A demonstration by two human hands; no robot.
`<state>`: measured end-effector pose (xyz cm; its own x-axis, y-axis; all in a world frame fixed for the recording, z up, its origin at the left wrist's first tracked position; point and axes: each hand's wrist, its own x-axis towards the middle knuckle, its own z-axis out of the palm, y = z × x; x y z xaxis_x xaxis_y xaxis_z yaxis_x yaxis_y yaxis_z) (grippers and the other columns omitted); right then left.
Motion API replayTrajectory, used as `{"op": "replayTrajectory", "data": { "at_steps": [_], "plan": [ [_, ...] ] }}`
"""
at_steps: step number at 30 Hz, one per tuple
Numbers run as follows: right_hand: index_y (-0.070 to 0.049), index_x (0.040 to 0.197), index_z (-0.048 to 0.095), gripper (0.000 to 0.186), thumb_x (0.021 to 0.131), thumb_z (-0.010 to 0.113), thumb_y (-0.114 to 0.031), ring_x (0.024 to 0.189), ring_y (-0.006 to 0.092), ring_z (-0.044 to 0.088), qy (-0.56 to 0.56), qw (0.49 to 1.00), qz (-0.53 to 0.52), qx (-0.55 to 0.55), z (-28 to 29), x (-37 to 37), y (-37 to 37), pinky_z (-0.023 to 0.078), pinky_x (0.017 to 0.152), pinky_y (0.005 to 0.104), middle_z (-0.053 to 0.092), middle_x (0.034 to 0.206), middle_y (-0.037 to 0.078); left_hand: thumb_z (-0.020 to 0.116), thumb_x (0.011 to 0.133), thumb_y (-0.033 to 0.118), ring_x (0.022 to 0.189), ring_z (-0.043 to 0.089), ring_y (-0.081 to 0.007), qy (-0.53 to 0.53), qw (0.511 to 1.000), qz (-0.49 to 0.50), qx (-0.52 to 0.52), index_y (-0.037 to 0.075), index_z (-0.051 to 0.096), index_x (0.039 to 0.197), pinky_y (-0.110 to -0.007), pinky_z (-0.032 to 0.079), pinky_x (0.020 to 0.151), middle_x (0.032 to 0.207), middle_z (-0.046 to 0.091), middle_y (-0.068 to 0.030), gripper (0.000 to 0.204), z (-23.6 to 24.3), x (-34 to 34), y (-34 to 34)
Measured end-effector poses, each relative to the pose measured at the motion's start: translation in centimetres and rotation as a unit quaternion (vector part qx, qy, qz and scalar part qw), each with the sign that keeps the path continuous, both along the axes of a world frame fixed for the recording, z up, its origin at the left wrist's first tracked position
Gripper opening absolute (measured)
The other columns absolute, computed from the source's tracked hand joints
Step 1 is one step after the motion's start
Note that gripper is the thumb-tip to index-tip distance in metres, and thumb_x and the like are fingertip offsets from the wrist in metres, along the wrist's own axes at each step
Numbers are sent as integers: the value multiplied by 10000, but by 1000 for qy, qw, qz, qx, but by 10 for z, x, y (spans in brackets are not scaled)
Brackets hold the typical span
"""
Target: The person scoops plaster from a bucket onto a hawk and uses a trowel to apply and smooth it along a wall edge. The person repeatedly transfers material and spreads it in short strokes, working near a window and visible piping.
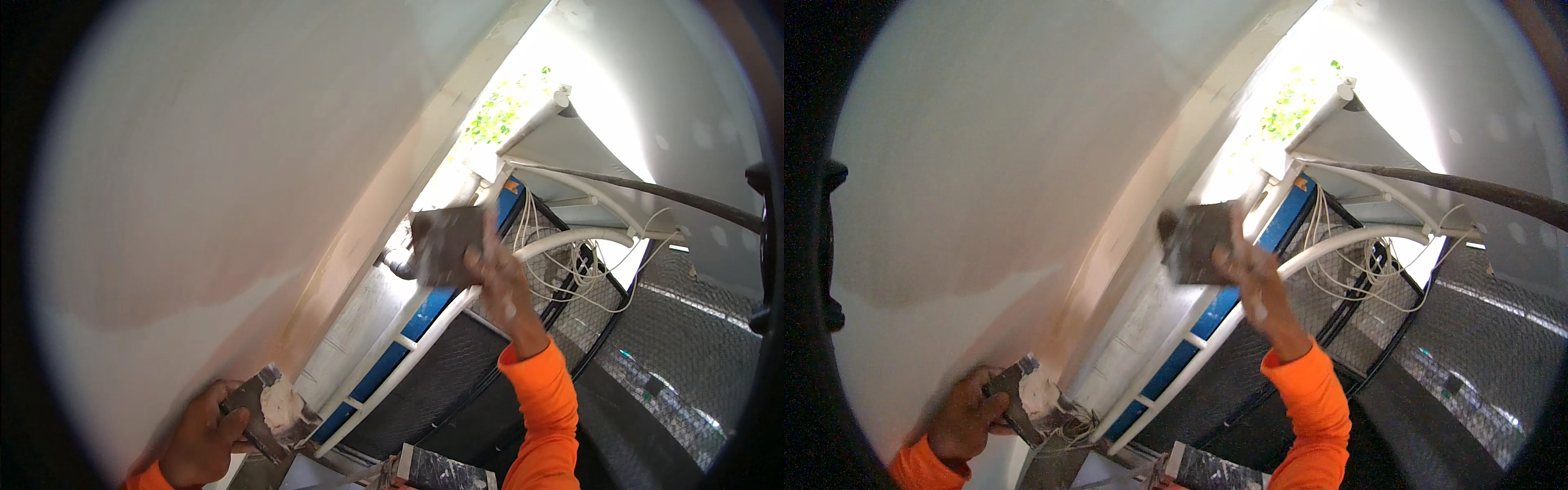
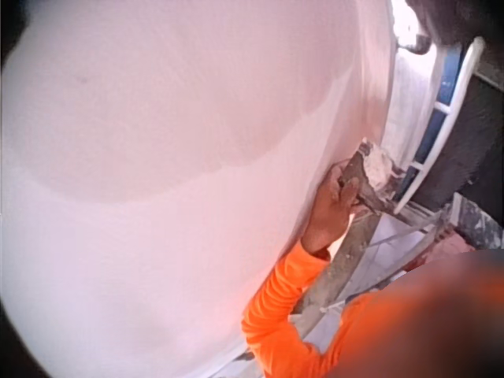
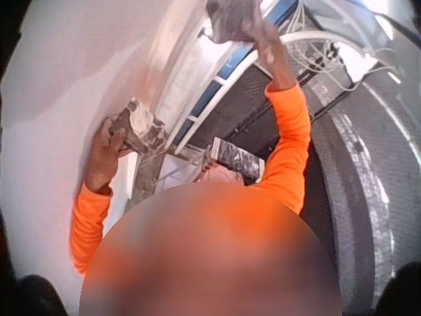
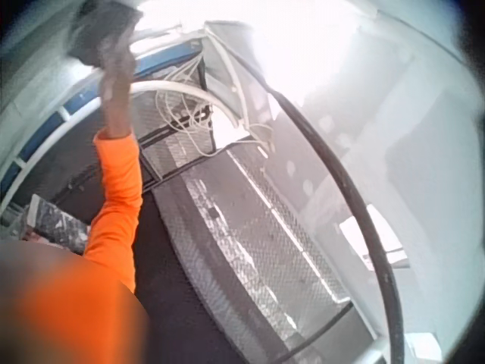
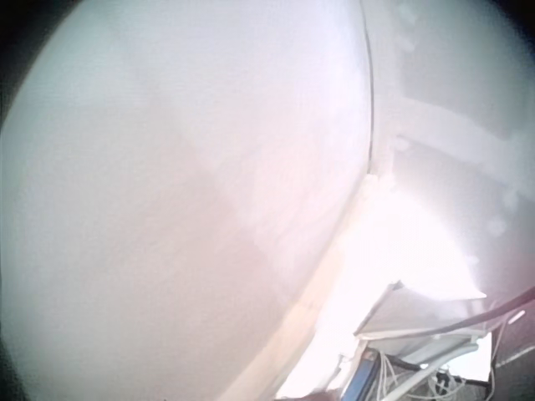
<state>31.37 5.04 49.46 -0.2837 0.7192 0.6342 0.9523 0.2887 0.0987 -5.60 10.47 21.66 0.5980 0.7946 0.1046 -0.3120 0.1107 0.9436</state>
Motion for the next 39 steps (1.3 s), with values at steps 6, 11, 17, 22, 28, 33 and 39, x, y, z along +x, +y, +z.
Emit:
{"op": "replayTrajectory", "data": {
  "at_steps": [6, 11, 17, 22, 28, 33, 39],
  "plan": [
    [-60, 1457, 620, 459, 1000, 600, -33, 1172, 382, 606, -337, 873, -22, 352, 114, -36, 54, 487, 1032, 494, 695, 1279, 159, 623, 1045, 241, 954, 768, -221, -39, 999, -4, -6, -32, 495, 1409, -406, 687, 863, 1127, 728, -143, 473, -3, 5, 8],
    [-101, 1471, 615, 527, 945, 631, -73, 1291, 331, 602, -456, 777, -147, 408, 138, -44, 88, 460, 1110, 518, 658, 1428, 92, 632, 1050, 260, 969, 771, -234, -38, 999, -4, -8, -32, 496, 1404, -425, 684, 879, 1131, 730, -146, 479, -6, 6, 10],
    [-132, 1503, 588, 537, 968, 620, -93, 1315, 294, 590, -509, 732, -202, 405, 125, -52, 106, 450, 1111, 519, 635, 1479, 57, 665, 1041, 308, 979, 771, -229, -70, 997, -13, -14, -21, 497, 1402, -442, 676, 896, 1124, 732, -130, 516, -15, 6, 9],
    [-125, 1480, 599, 512, 970, 626, -127, 1306, 288, 580, -498, 751, -190, 389, 96, -55, 94, 450, 1099, 520, 638, 1445, 48, 666, 1044, 314, 985, 770, -224, -70, 997, -19, -14, -2, 504, 1399, -457, 669, 910, 1137, 730, -117, 503, -20, 6, 11],
    [-135, 1488, 609, 509, 980, 610, -103, 1290, 283, 609, -504, 717, -236, 419, 130, -58, 99, 452, 1110, 516, 660, 1455, 34, 662, 1050, 324, 993, 769, -224, -48, 999, -11, 1, 3, 504, 1405, -459, 668, 910, 1143, 729, -114, 504, -18, 8, 14],
    [-137, 1465, 627, 471, 994, 616, -139, 1285, 285, 620, -510, 731, -238, 386, 130, -58, 105, 457, 1101, 516, 667, 1444, 40, 662, 1052, 329, 997, 767, -230, -63, 998, -13, 0, -7, 497, 1406, -453, 672, 908, 1151, 725, -122, 515, -15, 5, 11],
    [-128, 1449, 637, 444, 1007, 609, -170, 1274, 295, 629, -507, 737, -222, 387, 99, -66, 98, 466, 1081, 528, 669, 1434, 51, 654, 1054, 309, 1003, 769, -232, -55, 998, -12, 3, -19, 481, 1422, -443, 675, 907, 1165, 726, -133, 522, -15, 0, 5]
  ]
}}
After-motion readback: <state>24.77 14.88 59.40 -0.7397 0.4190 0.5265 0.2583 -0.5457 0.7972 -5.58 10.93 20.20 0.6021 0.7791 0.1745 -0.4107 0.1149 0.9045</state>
